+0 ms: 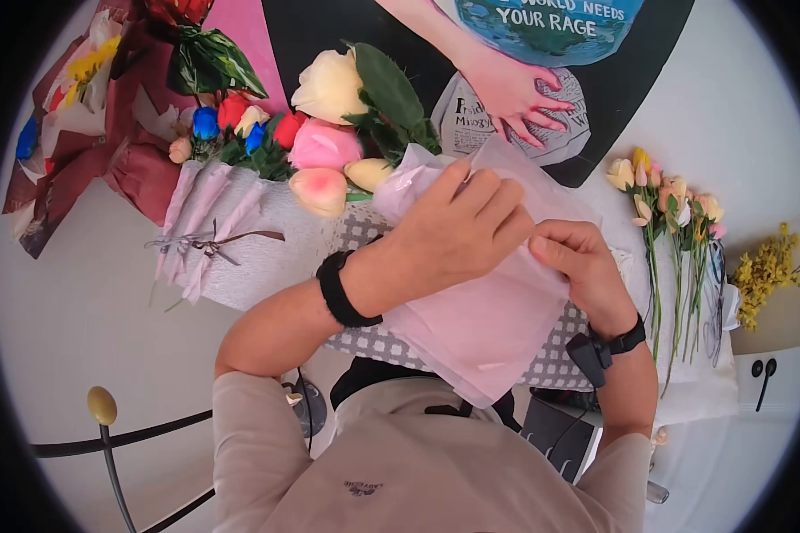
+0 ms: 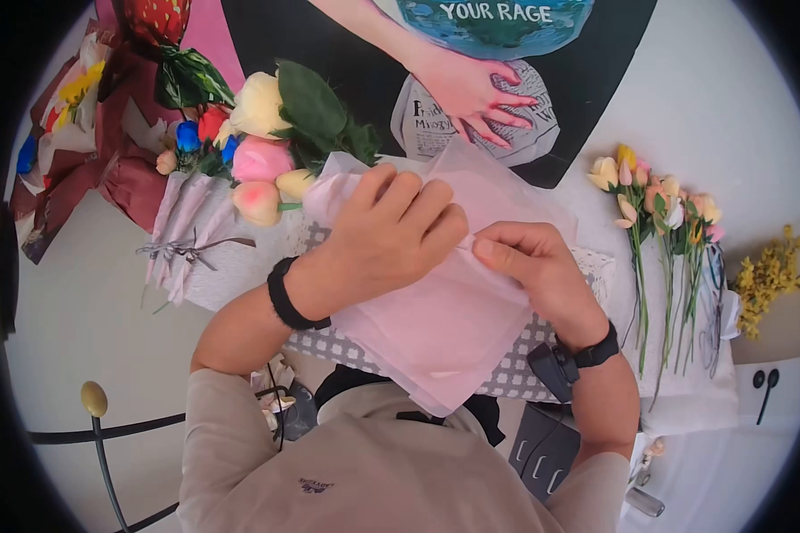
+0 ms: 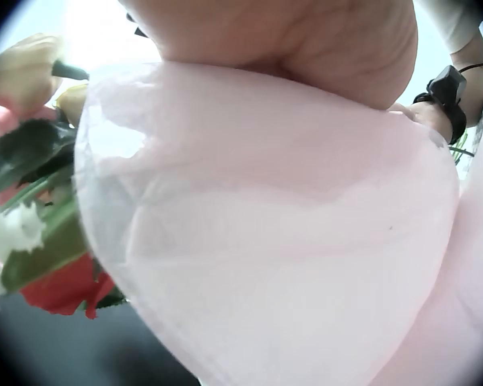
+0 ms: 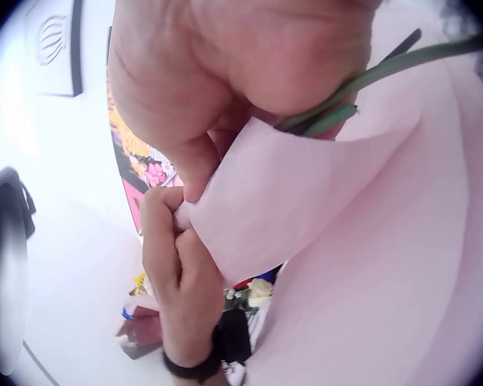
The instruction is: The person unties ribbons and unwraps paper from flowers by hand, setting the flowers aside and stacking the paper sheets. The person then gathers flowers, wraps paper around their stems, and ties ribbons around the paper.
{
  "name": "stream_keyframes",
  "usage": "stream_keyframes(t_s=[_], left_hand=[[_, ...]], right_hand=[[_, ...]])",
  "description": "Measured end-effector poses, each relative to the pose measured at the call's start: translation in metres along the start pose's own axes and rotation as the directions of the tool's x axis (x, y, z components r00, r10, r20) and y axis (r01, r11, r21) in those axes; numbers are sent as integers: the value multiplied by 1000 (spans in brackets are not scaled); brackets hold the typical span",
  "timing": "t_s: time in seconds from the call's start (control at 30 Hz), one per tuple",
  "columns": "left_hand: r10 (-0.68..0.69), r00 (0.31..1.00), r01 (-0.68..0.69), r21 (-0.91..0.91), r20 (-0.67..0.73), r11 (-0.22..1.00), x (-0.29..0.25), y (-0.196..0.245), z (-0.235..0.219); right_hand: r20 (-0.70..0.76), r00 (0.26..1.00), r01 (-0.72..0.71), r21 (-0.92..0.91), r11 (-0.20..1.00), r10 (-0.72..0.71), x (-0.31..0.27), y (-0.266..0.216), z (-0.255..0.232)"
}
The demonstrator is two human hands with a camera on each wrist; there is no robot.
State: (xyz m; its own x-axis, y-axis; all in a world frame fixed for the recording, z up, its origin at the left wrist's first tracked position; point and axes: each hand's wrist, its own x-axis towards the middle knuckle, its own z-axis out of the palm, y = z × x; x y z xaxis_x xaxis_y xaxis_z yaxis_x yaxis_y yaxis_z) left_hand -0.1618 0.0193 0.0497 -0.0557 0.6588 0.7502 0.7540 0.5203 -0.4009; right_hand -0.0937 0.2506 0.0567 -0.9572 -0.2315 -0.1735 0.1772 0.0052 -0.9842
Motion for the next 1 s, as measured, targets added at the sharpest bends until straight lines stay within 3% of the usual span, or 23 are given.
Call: stream_keyframes(t_s=[0.07, 0.1, 0.13, 0.17, 0.2, 0.27, 0.3, 0.37, 0.43, 0.5, 0.63, 0.7, 0.8, 0.87, 1.0], left_hand=[[-58, 995, 66, -102, 79, 993, -2, -1, 0], [-62, 995, 70, -101, 82, 992, -4, -2, 3], [-86, 990, 98, -112, 110, 989, -7, -4, 7], [-107, 984, 125, -126, 140, 984, -9, -4, 11], [-107, 983, 127, -134, 146, 983, -9, -4, 11], [-112, 971, 150, -172, 210, 974, -9, -6, 8], [-107, 972, 147, -186, 211, 971, -8, -4, 6], [-99, 963, 144, -167, 252, 975, -7, -2, 4], [-99, 975, 139, -197, 198, 971, -4, 0, 8], [-104, 993, 111, -163, 52, 980, 1, 2, 7], [-155, 988, 156, -172, 21, 973, 5, 3, 3], [-156, 981, 175, -169, 119, 970, 3, 4, -1], [-140, 975, 174, -203, 171, 964, -1, 2, 2], [-139, 974, 174, -196, 180, 965, -6, 0, 7], [-129, 968, 173, -198, 217, 965, -3, 2, 3]], right_hand=[[-38, 993, 101, -245, 964, -114, 2, 1, 5], [-33, 993, 99, -245, 964, -110, 4, 3, 11], [-70, 939, 266, -467, 843, -335, 4, 6, 19], [-53, 837, 377, -664, 645, -544, 3, 9, 26], [-59, 842, 370, -662, 652, -537, 4, 9, 29], [152, 675, 525, -787, 324, -722, 7, 5, 29], [141, 681, 513, -792, 331, -718, 6, 6, 28], [184, 667, 471, -855, 218, -722, 4, 9, 26], [158, 677, 453, -859, 239, -719, -1, 8, 25], [135, 686, 439, -860, 260, -715, -3, 8, 24], [96, 664, 513, -781, 357, -742, 0, 9, 22], [86, 672, 532, -746, 400, -736, 1, 10, 21], [153, 669, 518, -797, 309, -727, 3, 8, 20], [218, 583, 486, -865, 122, -783, 4, 5, 26], [209, 584, 409, -910, 62, -784, 2, 10, 26]])
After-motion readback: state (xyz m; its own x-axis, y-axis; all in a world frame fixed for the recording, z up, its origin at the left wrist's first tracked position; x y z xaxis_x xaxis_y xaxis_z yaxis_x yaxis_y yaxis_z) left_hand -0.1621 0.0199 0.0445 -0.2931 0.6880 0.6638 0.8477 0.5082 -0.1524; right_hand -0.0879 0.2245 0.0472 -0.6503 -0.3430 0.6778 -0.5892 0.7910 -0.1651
